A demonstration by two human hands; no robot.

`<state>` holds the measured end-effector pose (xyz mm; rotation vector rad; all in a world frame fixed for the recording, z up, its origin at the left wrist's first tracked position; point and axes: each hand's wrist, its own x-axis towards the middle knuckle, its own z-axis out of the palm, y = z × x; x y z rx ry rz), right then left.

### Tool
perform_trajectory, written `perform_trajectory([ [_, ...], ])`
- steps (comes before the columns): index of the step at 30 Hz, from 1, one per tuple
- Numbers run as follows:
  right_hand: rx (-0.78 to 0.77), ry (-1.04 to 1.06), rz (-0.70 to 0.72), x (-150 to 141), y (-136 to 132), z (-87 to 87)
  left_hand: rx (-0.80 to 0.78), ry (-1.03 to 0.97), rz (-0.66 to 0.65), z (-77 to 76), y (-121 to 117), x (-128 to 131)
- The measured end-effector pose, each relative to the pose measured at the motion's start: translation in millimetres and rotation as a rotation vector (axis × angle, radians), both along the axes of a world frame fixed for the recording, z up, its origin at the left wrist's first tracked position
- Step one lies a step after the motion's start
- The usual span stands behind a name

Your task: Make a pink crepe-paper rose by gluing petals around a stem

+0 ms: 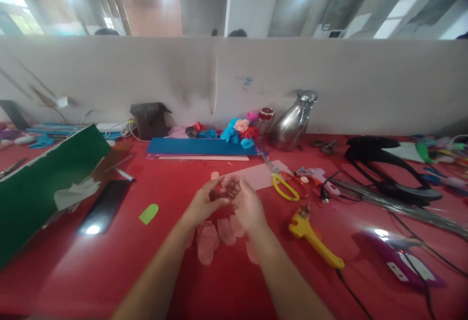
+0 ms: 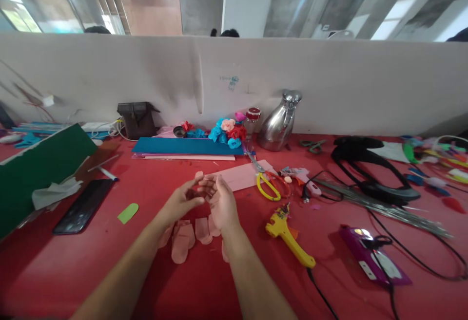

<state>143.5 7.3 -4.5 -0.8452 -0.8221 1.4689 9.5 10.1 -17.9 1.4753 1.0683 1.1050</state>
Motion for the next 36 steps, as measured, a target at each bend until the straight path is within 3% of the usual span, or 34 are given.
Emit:
perform_trajectory([
  [2, -0.015, 0.017, 0.031, -4.5, -3.2, 1.2, 0.026, 0.055, 0.011, -4.0, -0.9, 5.0],
  [4, -0.009, -0.068, -0.033, -7.8, -6.7, 1.8, -0.010, 0.103, 0.080, -9.4, 1.7, 3.1],
  [8, 0.135, -0.533, -0.296, -5.3, -9.5, -0.1, -0.050, 0.150, 0.370, -17.0, 11.2, -16.1],
  [10, 0.229, -0.712, -0.352, -1.7, -8.2, -2.8, -0.062, 0.165, 0.478, -19.2, 16.7, -26.8],
  [12, 0.294, -0.792, -0.340, 0.5, -6.3, -6.4, -0.044, 0.297, 0.506, -21.9, 24.0, -33.7],
  [14, 0.339, -0.830, -0.306, 0.6, -5.1, -9.8, -0.024, 0.485, 0.448, -25.0, 35.0, -35.8],
  [17, 0.378, -0.858, -0.285, -0.2, -4.6, -12.7, 0.012, 0.610, 0.468, -27.7, 59.1, -35.0],
  [20, 0.376, -0.835, -0.351, 2.8, -4.8, -10.4, 0.058, 0.746, 0.493, -25.4, 85.0, -37.7],
  [25, 0.422, -0.576, -0.748, 14.3, -6.5, 3.3, 0.101, 0.923, 0.485, -21.9, 108.2, -48.6],
  [27, 0.417, -0.512, -0.821, 16.1, -7.7, 7.2, 0.125, 0.971, 0.462, -23.1, 110.9, -51.7],
  [36, 0.332, -0.474, -0.709, 7.7, -13.1, 5.6, 0.304, 1.093, 0.397, -21.4, 106.8, -65.7],
])
